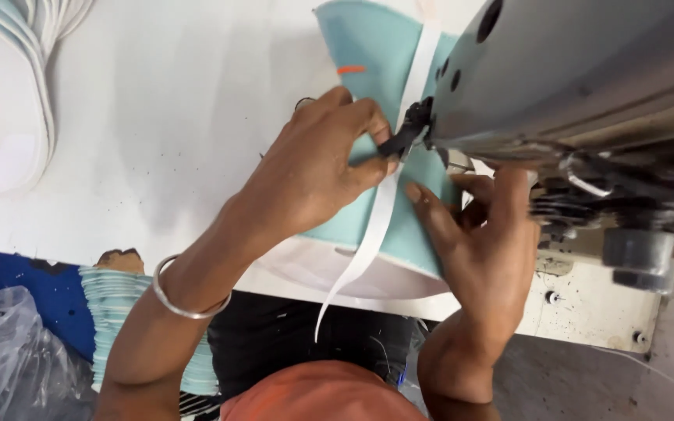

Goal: The person sews a white elastic band onto a light blue face mask using a sewing machine. They then use scissors to cut the excess elastic and place the finished mask on a stack of completed masks.

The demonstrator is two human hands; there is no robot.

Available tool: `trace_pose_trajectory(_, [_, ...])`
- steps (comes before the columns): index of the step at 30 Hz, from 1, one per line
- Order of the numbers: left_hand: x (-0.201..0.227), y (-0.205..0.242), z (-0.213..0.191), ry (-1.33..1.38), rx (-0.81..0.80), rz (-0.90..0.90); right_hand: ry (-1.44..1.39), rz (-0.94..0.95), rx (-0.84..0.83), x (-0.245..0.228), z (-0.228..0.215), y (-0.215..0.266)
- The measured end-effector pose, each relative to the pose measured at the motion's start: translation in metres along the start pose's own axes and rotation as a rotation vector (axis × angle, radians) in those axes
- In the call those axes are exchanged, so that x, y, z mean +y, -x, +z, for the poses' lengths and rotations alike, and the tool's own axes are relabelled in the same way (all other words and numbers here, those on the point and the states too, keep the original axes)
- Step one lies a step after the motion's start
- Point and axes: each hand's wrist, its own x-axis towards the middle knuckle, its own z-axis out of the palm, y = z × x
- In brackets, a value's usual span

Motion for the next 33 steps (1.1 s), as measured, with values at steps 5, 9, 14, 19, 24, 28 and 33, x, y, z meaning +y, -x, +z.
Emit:
trace_pose_trajectory(5, [-0.008,0.008,0.001,-0.025,0.029,0.1,0.063,-0.428,0.151,0.037,-0.032,0.023])
trace_pose_trajectory(9, [-0.018,0.048,-0.005,-0.236,0.194,0.467,0.257,-0.688,-0.075,0.032,-0.013,0.021])
trace_pose_trajectory(14, [0.005,0.082,-0.009,-0.609,0.207,0.753,0.143,-0.705,-0.206,0.051,-0.005,0.011])
trace_pose_trajectory(19, [0.007,0.066,0.004,-0.233,0.229,0.756,0.135,-0.738,-0.206,0.051,-0.01,0.012])
trace_pose_trajectory(24, [0.018,0.065,0.02,-0.006,0.033,0.081,0.205,-0.713,-0.232,0.046,-0.02,0.01])
trace_pose_trajectory(28, [0.002,0.083,0.05,-0.247,0.417,0.706,0.222,-0.685,-0.265,0.037,-0.02,0.006])
trace_pose_trajectory(33, [-0.005,0.083,0.046,-0.403,0.398,0.697,0.218,-0.694,-0.252,0.035,-0.014,0.007])
